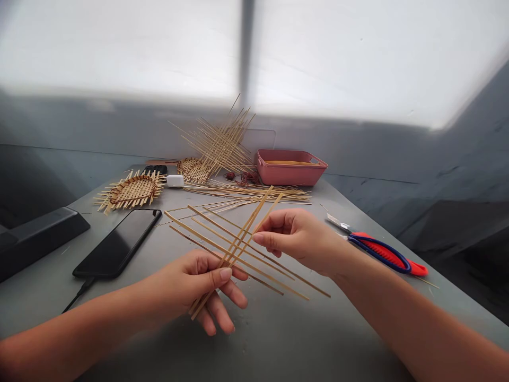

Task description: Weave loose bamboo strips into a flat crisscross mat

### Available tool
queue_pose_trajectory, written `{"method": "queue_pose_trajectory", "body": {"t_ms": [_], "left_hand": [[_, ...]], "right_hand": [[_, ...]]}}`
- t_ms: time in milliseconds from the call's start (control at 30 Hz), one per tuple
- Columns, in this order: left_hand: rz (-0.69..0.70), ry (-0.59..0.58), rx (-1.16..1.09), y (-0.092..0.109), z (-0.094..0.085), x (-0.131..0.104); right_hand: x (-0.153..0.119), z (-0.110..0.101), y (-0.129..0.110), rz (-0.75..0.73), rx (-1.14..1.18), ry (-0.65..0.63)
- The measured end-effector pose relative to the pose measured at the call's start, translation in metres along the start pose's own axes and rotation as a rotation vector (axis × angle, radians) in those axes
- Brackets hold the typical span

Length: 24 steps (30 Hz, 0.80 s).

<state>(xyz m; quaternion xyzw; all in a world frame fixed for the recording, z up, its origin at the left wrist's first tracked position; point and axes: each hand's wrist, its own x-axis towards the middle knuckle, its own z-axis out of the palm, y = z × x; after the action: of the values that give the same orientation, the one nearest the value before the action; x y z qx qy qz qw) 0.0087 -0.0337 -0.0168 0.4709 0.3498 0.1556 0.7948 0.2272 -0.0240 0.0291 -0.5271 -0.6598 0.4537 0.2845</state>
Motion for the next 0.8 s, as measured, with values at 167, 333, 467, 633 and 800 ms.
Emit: {"method": "queue_pose_trajectory", "body": {"t_ms": [167,333,467,633,800], "left_hand": [[-0.008,0.004,-0.02,0.002,0.001,-0.001],[0.006,-0.011,-0.022,-0.001,-0.001,-0.001],[0.028,-0.03,-0.034,-0.005,-0.004,0.001],[0.044,-0.018,-0.04,-0.003,-0.003,0.001],[0.046,-0.007,-0.048,-0.002,-0.001,0.0]], "right_hand": [[0.0,0.002,0.0,0.003,-0.021,-0.031],[-0.002,0.003,-0.002,0.023,-0.037,-0.073],[-0.002,0.005,-0.003,0.023,-0.014,-0.069],[-0.001,0.002,-0.006,0.024,-0.002,-0.081],[-0.002,-0.007,-0.008,0.092,-0.066,-0.132]]}}
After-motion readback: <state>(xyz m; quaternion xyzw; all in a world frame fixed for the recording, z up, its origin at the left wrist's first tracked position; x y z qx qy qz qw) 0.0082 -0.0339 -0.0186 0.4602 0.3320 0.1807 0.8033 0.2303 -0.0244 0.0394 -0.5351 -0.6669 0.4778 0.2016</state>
